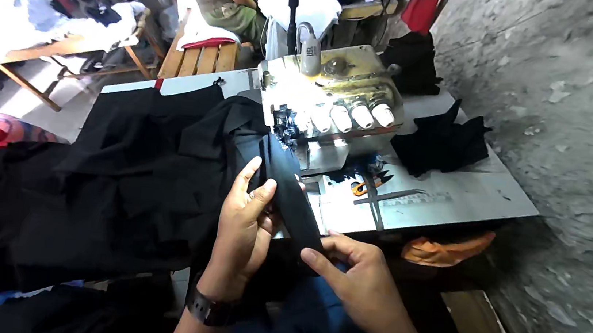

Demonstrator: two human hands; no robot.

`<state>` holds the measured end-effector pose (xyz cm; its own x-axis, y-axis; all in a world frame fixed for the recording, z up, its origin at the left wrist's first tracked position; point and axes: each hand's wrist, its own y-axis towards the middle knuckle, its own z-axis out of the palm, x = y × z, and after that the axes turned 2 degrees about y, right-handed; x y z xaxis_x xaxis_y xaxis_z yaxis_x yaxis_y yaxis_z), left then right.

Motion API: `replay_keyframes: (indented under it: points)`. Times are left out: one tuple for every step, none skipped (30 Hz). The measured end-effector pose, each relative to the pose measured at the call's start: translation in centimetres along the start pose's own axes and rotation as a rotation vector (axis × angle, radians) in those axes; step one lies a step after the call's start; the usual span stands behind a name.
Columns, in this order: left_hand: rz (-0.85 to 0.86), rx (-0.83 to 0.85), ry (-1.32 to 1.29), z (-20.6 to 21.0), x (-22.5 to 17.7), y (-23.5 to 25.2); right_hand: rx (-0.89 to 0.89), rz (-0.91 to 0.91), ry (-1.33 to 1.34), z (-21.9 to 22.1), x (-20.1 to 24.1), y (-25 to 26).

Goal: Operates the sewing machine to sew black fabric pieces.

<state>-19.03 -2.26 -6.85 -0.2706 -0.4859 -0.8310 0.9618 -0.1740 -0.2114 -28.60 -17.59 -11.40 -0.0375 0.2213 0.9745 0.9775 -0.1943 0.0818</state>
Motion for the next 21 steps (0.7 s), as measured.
replay_keyframes:
  points:
    - [-0.002,0.003,0.003,-0.1,-0.2,0.2,0.001,-0.058,-0.034,0.0,0.2,-0.2]
    - [-0.001,0.007,0.011,-0.2,-0.3,0.4,-0.003,-0.115,-0.066,0.0,0.4,-0.5]
    - [0.0,0.01,0.012,-0.2,-0.4,0.7,-0.009,-0.161,-0.089,0.0,0.7,-0.7]
    - [-0.003,0.006,0.004,-0.2,-0.5,1.0,-0.011,-0.19,-0.096,0.0,0.8,-0.8]
    - [-0.002,-0.012,-0.005,-0.2,-0.5,1.2,-0.005,-0.204,-0.093,0.0,0.9,-0.8]
    - [-0.001,-0.039,-0.011,-0.2,-0.4,1.3,0.003,-0.213,-0.092,-0.1,0.9,-0.7]
    - [-0.002,-0.065,-0.01,-0.2,-0.4,1.4,0.014,-0.22,-0.093,-0.1,0.8,-0.7]
    - [-0.006,-0.08,-0.013,-0.2,-0.3,1.4,0.028,-0.226,-0.095,-0.1,0.7,-0.7]
    - [-0.006,-0.089,-0.017,-0.2,-0.2,1.4,0.042,-0.233,-0.099,-0.2,0.6,-0.6]
    - [-0.002,-0.093,-0.016,-0.3,-0.1,1.4,0.056,-0.239,-0.104,-0.3,0.6,-0.7]
    - [0.001,-0.094,-0.017,-0.4,-0.1,1.4,0.068,-0.245,-0.11,-0.3,0.6,-0.7]
    - [0.004,-0.094,-0.019,-0.4,0.0,1.5,0.078,-0.254,-0.114,-0.3,0.6,-0.7]
    - [0.008,-0.093,-0.023,-0.4,0.0,1.4,0.087,-0.26,-0.119,-0.3,0.6,-0.7]
    - [0.011,-0.088,-0.029,-0.5,0.1,1.4,0.092,-0.265,-0.123,-0.3,0.6,-0.8]
    - [0.012,-0.084,-0.033,-0.5,0.1,1.4,0.095,-0.268,-0.13,-0.3,0.6,-0.8]
    - [0.013,-0.082,-0.036,-0.5,0.2,1.4,0.099,-0.274,-0.133,-0.3,0.5,-0.9]
    - [0.014,-0.082,-0.038,-0.5,0.3,1.4,0.101,-0.279,-0.135,-0.3,0.5,-0.9]
    - [0.017,-0.084,-0.039,-0.5,0.3,1.4,0.103,-0.282,-0.139,-0.3,0.4,-0.9]
    - [0.018,-0.089,-0.042,-0.5,0.3,1.3,0.104,-0.282,-0.145,-0.3,0.4,-1.0]
    - [0.019,-0.095,-0.043,-0.5,0.3,1.3,0.106,-0.284,-0.151,-0.3,0.4,-1.0]
    - [0.019,-0.098,-0.041,-0.5,0.3,1.3,0.109,-0.284,-0.149,-0.3,0.3,-0.9]
